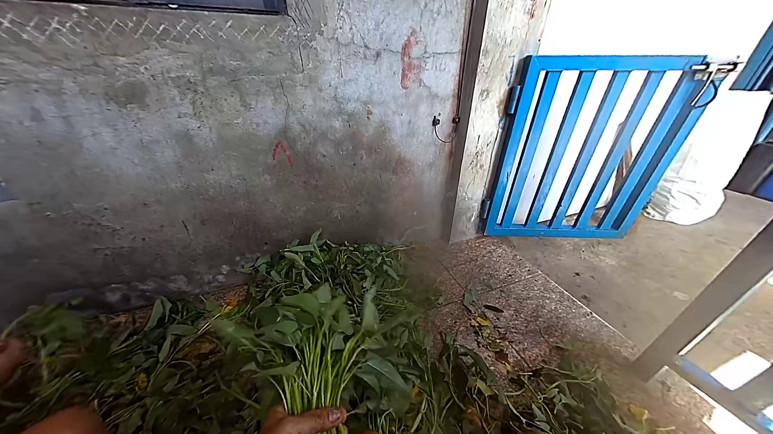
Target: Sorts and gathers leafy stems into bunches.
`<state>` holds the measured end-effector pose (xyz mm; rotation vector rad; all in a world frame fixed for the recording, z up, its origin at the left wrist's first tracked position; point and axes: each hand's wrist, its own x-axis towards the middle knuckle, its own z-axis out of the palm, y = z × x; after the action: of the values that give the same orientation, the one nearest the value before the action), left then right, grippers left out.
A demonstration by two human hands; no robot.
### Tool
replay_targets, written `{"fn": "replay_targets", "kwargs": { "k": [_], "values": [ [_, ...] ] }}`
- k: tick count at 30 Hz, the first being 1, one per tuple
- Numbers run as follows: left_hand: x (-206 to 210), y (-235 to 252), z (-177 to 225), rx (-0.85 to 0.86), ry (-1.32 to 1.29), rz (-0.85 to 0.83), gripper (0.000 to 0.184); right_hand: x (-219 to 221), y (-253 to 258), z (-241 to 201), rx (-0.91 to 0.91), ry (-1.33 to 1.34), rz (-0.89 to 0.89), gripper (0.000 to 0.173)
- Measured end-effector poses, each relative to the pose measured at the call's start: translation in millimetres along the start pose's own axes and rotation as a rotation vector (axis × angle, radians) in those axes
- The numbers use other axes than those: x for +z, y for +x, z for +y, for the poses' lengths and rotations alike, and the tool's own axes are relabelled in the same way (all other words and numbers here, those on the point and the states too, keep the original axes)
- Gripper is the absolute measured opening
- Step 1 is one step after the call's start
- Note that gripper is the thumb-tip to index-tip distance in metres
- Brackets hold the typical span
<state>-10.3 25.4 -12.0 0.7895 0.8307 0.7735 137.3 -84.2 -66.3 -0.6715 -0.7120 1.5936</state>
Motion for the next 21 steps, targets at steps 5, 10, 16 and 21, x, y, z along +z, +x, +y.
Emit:
{"fn": "replay_targets", "kwargs": {
  "k": [5,10,16,21],
  "values": [
    [1.7,5.8,-2.3,0.074,-0.014,0.200,0.033,-2.3,7.5,10.8,0.020,0.018,0.034,0.022],
    [-6.8,11.2,13.3,0.301,-0.008,0.418,0.038,-44.7,-1.8,-3.1,0.106,-0.325,0.048,0.031],
    [-24.4,-1.4,46.5,0.483,-0.032,0.494,0.019,-167.6,1.9,-7.3,0.295,-0.805,1.179,0.034],
    [-31.6,2.2,38.1,0.354,-0.076,0.297,0.011,-224.0,31.2,23.6,0.647,-1.051,1.137,0.035]
  ]
}}
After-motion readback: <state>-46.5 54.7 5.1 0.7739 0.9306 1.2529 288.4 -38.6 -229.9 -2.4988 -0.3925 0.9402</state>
